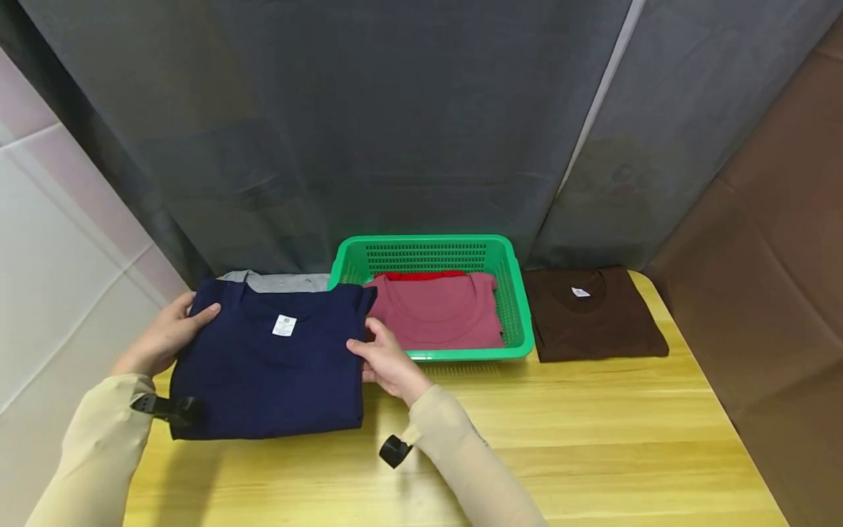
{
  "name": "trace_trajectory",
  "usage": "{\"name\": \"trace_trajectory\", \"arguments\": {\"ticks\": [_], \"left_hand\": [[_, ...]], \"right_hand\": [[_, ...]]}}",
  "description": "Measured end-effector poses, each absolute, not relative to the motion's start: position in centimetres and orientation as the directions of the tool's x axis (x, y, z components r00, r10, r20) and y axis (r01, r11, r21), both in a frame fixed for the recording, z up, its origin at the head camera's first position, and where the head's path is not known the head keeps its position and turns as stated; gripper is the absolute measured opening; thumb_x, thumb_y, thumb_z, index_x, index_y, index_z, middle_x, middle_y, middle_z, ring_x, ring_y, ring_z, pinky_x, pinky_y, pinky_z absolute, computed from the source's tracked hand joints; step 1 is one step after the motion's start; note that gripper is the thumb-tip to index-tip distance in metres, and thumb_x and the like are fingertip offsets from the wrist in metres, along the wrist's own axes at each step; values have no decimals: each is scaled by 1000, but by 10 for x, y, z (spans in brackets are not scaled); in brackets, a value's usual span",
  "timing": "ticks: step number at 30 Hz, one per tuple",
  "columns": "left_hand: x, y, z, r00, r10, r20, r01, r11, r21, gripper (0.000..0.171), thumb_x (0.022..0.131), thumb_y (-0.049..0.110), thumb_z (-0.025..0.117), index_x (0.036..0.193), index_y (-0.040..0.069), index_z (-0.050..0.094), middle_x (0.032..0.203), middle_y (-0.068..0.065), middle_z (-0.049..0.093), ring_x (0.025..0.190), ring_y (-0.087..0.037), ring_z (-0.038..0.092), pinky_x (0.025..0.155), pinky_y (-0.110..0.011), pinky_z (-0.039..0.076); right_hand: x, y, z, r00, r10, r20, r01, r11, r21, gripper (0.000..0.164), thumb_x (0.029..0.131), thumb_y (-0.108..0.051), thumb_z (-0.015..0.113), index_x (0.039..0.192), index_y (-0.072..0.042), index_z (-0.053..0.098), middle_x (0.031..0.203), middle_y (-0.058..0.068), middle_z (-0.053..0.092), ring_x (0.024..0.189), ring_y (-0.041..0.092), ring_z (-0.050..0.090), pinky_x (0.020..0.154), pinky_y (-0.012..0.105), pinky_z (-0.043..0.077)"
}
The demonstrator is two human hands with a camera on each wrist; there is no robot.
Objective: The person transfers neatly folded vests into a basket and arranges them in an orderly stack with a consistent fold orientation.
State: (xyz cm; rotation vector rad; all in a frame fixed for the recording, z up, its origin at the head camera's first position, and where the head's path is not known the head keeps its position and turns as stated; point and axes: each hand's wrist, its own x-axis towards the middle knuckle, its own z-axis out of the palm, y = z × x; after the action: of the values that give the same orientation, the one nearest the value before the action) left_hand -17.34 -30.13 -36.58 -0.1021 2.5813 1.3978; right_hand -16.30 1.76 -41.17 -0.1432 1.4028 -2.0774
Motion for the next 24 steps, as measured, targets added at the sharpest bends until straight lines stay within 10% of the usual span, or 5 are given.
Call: {"name": "trace_trajectory", "arguments": {"ticks": [13,24], "left_hand": [[-181,-286,-366,-984,47,-171,-119,541,832,53,97,30,38,129,-12,29,119,-31,43,77,-2,52,69,-18,46],[-184,-271,-366,-981,52,-189,-130,548,827,57,96,33,40,131,-11,26,124,-31,36,99,-31,50,85,-37,45]], "right_hand": [[-172,34,-409,-805,-543,-241,419,-231,-878,34,95,-6,42,128,-9,33,82,-1,64,58,8,63,56,24,52],[-177,49,-414,-812,-528,-250,412,-214,-886,34,94,-5,43,127,-10,34,82,-2,64,60,8,64,57,25,52]]}}
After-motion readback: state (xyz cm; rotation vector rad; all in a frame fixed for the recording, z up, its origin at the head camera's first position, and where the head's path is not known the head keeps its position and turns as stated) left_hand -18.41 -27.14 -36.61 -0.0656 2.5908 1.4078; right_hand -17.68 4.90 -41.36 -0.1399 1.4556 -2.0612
